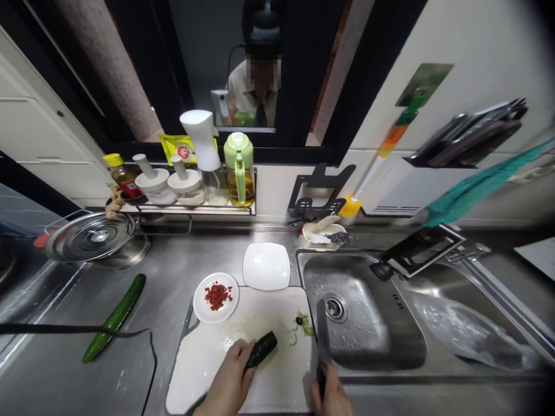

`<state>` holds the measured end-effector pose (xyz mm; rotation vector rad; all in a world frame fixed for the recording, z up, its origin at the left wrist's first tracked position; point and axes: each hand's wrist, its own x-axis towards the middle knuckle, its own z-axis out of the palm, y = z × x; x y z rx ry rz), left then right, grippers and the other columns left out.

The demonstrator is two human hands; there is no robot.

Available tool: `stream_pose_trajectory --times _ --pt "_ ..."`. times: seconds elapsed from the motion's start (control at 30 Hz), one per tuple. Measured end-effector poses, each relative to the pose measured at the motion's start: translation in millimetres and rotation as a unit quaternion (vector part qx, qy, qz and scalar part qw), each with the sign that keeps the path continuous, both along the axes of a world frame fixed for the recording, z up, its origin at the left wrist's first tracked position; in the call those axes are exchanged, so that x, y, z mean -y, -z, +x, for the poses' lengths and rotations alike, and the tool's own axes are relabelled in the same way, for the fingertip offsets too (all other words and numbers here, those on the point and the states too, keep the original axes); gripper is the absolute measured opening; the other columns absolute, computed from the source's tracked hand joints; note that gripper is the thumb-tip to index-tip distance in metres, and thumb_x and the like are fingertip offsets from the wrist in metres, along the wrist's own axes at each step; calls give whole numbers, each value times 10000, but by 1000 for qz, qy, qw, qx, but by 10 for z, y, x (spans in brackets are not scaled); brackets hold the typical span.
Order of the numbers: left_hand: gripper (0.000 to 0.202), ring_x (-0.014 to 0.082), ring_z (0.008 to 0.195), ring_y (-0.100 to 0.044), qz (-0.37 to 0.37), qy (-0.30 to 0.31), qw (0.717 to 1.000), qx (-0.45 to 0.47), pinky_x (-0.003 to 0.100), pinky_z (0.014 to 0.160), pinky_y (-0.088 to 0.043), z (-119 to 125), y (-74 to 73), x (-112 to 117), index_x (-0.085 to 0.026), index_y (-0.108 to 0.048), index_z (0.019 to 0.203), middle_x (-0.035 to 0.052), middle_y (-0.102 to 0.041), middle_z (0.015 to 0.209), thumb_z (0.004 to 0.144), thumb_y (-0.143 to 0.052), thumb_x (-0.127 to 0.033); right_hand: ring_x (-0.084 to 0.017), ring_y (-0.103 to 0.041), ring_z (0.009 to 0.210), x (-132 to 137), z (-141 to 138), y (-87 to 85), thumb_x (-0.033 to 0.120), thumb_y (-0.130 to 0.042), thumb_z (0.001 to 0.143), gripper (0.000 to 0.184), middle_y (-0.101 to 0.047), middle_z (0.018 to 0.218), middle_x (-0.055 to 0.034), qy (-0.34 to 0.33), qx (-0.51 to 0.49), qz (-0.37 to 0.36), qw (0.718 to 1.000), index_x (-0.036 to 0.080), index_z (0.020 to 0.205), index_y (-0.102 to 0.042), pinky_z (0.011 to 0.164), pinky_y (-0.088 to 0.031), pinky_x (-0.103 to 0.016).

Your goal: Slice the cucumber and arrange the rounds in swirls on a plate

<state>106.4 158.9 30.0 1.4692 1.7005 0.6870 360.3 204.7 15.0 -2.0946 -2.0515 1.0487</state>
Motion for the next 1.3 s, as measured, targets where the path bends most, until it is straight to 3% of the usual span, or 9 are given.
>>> stream_pose_trajectory --times 0.2,0.33,0.57,0.8,1.0,1.17,1.3 --pt "481 205 1070 -536 -15 21 999 -35 351 962 -424 -143 -37 -25 -272 -487 1276 75 -578 1153 809 -448 -164 -221 -618 984 194 -175 -100 248 -382 786 427 -652 1061 -103 -45 -98 108 988 189 1192 -498 837 -474 -306" --pt "464 205 1030 -550 12 40 996 -79 361 924 -454 -189 -37 -30 -275 -489 1275 75 -597 1091 829 -427 -159 -197 -616 980 240 -389 -119 190 -387 762 426 -654 1073 -105 -76 -134 109 982 165 1161 -537 867 -457 -289" --pt "463 239 1064 -542 101 -2 981 -164 415 912 -478 -78 40 -104 -240 -459 1298 105 -571 1150 838 -497 -268 -181 -605 990 180 -456 -139 96 -324 766 456 -645 1089 -128 -105 -123 71 984 117 1188 -494 883 -438 -300" --pt "353 218 996 -566 111 39 979 -169 398 851 -508 99 99 -379 -255 -537 1191 72 -600 1087 846 -481 -206 -172 -579 1028 119 -527 -273 30 -307 754 498 -610 1115 -124 -131 -38 22 990 143 1218 -449 894 -400 -280" --pt "353 218 986 -573 121 17 978 -172 397 852 -515 175 133 -277 -234 -538 1180 79 -603 1077 838 -475 -171 -183 -608 950 3 -707 -333 -1 -308 792 474 -543 1200 -172 -179 109 37 977 106 1224 -470 794 -414 -246" --pt "331 225 1036 -567 133 -2 975 -176 410 884 -512 258 171 -202 -215 -554 1158 101 -587 1105 844 -462 -166 -181 -635 849 -152 -816 -407 -26 -250 820 538 -624 1067 -112 -235 127 23 963 160 1281 -456 682 -435 -247" --pt "326 220 1108 -539 149 14 976 -156 421 947 -486 272 184 -220 -192 -539 1169 114 -566 1166 860 -439 -166 -216 -628 874 -234 -783 -457 20 -260 856 507 -642 1037 -116 -257 144 2 956 152 1309 -444 691 -448 -276"
